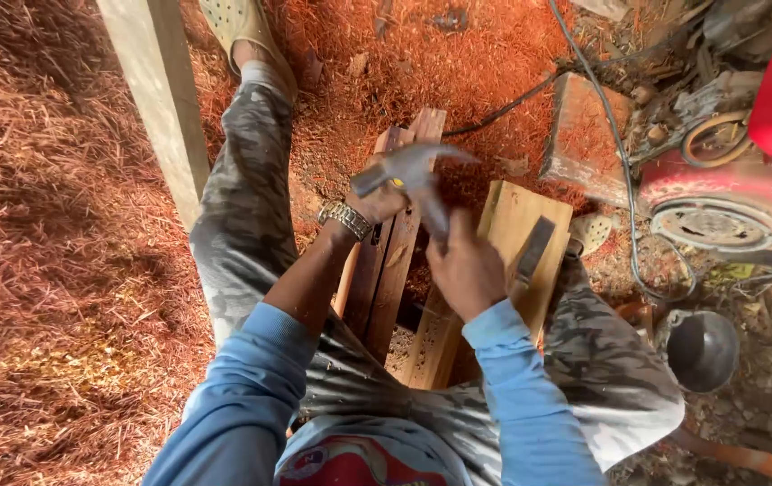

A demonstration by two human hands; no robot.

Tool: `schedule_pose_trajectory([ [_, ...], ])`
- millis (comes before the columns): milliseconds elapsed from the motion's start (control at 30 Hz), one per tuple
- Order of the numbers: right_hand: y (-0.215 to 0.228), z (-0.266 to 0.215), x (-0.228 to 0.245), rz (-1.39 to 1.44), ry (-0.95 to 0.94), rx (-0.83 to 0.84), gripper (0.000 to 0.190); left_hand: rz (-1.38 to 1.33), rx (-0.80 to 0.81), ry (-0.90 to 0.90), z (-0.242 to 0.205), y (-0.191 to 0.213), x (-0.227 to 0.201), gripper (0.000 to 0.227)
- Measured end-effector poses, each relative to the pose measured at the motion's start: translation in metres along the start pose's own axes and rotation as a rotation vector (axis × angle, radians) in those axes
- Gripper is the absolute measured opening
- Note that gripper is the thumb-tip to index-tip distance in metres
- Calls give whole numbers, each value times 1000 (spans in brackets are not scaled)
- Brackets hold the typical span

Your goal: Using a hammer and chisel to carve or refine a slot in a wooden furniture frame part.

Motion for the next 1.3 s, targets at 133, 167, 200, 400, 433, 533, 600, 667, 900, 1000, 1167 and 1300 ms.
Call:
schedule_pose_trajectory([
  [133, -5, -24, 2, -189, -56, 201, 26, 302, -43, -126, -52, -6, -50, 12],
  [167, 1, -32, 2, -135, -85, 167, 27, 429, -110, -143, -70, -3, -72, 16],
  [200, 6, -38, 1, -129, -88, 162, 27, 434, -104, -146, -80, -6, -78, 16],
  [400, 43, -69, -16, 223, -144, -30, 22, 0, -185, -156, -67, 12, -79, 15],
  [433, 50, -75, -17, 279, -106, -62, 21, 27, -185, -67, -55, 18, -93, 22],
  [533, 62, -72, -23, 272, -102, -99, 23, 31, -79, -20, -4, 29, -105, 27],
  [600, 65, -75, -25, 208, -158, -67, 25, -1, 25, -21, 10, 25, -107, 25],
  [667, 72, -70, -19, 261, -101, -133, 26, 90, 93, -3, 24, 25, -113, 29],
  [900, 84, -80, -29, 204, -262, -134, 26, 423, 439, 40, 18, -12, -96, 34],
  [1000, 80, -76, -24, 320, -53, -270, 31, 465, 365, -202, 17, -13, -103, 31],
  [1167, 12, -52, -37, 179, -18, -234, 32, 351, 401, -203, 11, 1, -84, 19],
  [1300, -9, -37, -53, -154, -202, 140, 34, -598, 416, 248, 10, -18, 8, 35],
])
Point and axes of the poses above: each hand's wrist, its own z-axis towards the middle knuckle, its own y-axis out of the back of the hand, x = y × z, the point moved 7 cm from there along z, towards the middle knuckle, and after that the axes turned 4 degrees about -y, right-handed, at the moved point
